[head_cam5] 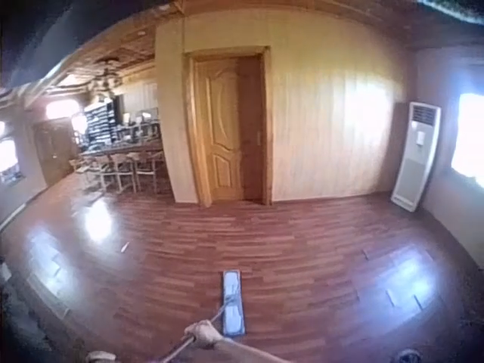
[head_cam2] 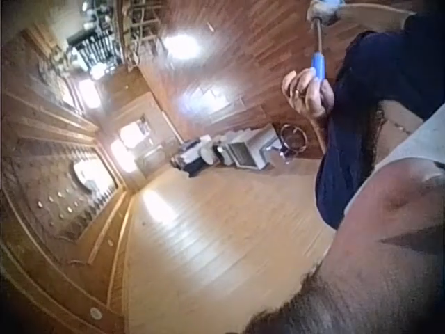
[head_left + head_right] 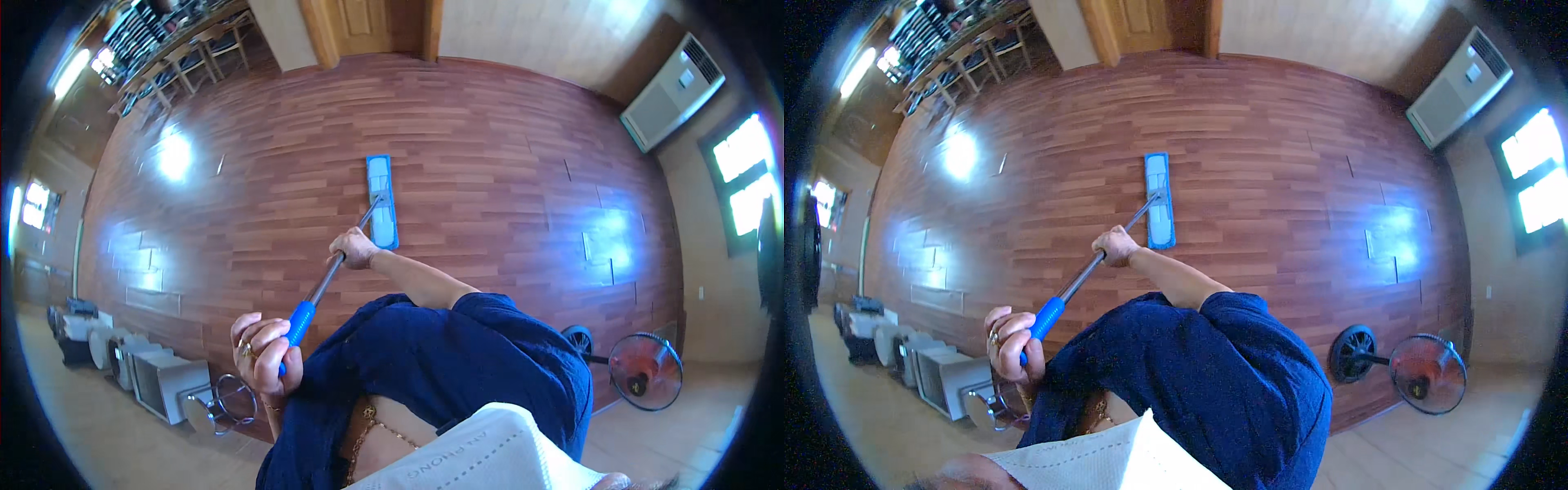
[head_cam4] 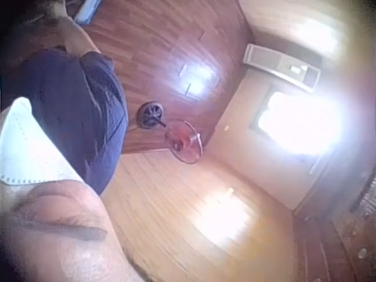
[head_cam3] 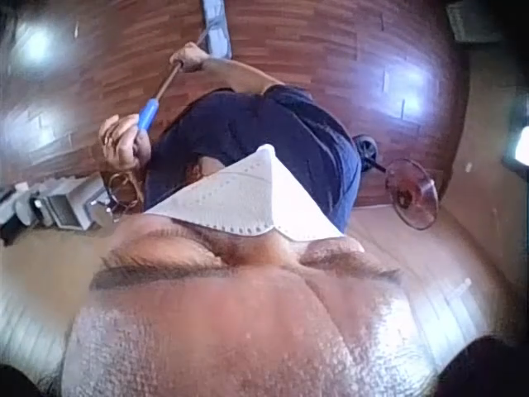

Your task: Mopping a wooden floor with a flat mop.

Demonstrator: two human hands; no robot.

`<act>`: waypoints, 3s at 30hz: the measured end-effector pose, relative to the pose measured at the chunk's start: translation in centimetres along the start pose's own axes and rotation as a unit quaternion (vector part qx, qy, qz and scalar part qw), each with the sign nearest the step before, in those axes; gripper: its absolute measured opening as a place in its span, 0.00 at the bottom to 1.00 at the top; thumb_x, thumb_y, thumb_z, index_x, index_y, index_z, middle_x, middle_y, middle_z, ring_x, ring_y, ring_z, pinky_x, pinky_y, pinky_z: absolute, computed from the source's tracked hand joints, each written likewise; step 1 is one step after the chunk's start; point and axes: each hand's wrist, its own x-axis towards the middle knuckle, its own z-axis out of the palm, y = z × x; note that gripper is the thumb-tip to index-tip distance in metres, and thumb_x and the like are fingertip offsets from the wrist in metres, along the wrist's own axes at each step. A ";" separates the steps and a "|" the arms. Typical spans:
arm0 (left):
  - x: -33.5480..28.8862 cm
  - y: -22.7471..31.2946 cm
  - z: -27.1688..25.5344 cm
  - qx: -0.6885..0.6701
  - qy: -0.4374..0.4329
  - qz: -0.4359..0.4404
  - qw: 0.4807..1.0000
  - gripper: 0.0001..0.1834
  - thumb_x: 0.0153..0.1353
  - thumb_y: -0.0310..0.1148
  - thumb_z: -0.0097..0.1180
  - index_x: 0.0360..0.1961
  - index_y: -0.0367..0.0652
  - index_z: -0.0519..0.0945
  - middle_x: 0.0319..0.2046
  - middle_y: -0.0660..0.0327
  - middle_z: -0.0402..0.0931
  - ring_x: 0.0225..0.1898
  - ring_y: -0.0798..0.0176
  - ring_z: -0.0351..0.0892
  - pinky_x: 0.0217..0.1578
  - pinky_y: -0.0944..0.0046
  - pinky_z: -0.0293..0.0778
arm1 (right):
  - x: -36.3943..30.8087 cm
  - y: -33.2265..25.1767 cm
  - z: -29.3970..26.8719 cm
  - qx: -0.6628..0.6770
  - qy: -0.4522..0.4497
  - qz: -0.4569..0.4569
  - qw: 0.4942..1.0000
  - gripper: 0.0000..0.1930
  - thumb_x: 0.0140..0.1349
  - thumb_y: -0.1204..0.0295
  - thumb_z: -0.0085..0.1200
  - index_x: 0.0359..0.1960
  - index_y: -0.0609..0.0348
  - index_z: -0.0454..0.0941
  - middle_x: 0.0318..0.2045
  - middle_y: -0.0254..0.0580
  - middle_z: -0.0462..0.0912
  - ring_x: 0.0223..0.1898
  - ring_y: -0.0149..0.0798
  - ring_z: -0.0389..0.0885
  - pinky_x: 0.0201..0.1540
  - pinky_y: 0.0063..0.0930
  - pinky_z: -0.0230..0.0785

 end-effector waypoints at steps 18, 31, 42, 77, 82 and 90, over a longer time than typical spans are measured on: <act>12.0 -2.9 20.0 -0.293 -0.156 0.120 0.936 0.12 0.60 0.38 0.59 0.38 0.47 0.71 0.38 0.57 0.81 0.37 0.55 0.81 0.47 0.50 0.68 | -18.6 16.1 -14.4 -0.094 0.319 0.281 0.900 0.16 0.51 0.59 0.64 0.16 0.50 0.70 0.20 0.33 0.75 0.35 0.42 0.77 0.46 0.45 0.59; 17.0 -4.0 30.3 -0.619 -0.285 0.049 0.730 0.16 0.56 0.42 0.64 0.39 0.42 0.80 0.40 0.56 0.82 0.48 0.53 0.78 0.52 0.55 0.68 | -26.8 14.2 -14.1 -0.178 0.466 0.490 0.715 0.15 0.47 0.59 0.69 0.22 0.51 0.75 0.27 0.37 0.81 0.38 0.45 0.79 0.40 0.41 0.65; 22.2 -5.6 32.8 -0.635 -0.439 0.053 0.633 0.10 0.54 0.37 0.67 0.32 0.43 0.82 0.40 0.58 0.83 0.51 0.54 0.77 0.56 0.53 0.68 | -25.1 13.5 -14.3 -0.168 0.533 0.503 0.659 0.18 0.52 0.56 0.64 0.22 0.57 0.75 0.25 0.45 0.77 0.34 0.52 0.76 0.36 0.43 0.69; 17.4 0.1 17.1 -0.136 -0.111 -0.041 0.984 0.15 0.41 0.38 0.72 0.21 0.47 0.75 0.30 0.64 0.78 0.27 0.61 0.73 0.37 0.56 0.73 | 0.2 17.1 -15.9 0.023 -0.090 0.004 0.996 0.15 0.53 0.54 0.59 0.24 0.50 0.76 0.30 0.42 0.80 0.41 0.52 0.78 0.36 0.51 0.67; 16.4 2.9 13.1 -0.089 -0.069 -0.051 0.992 0.20 0.39 0.46 0.73 0.22 0.46 0.76 0.22 0.64 0.75 0.22 0.61 0.71 0.34 0.58 0.74 | 2.6 10.0 -11.4 0.088 -0.170 -0.113 0.975 0.10 0.52 0.60 0.57 0.29 0.50 0.80 0.30 0.43 0.81 0.40 0.51 0.79 0.36 0.50 0.68; 14.8 5.9 7.5 -0.029 -0.083 -0.073 0.993 0.26 0.36 0.55 0.71 0.24 0.45 0.78 0.22 0.64 0.75 0.20 0.64 0.72 0.31 0.58 0.76 | 3.2 2.5 -2.9 0.220 -0.223 -0.266 0.911 0.09 0.44 0.64 0.60 0.22 0.53 0.76 0.22 0.45 0.77 0.31 0.52 0.77 0.32 0.46 0.66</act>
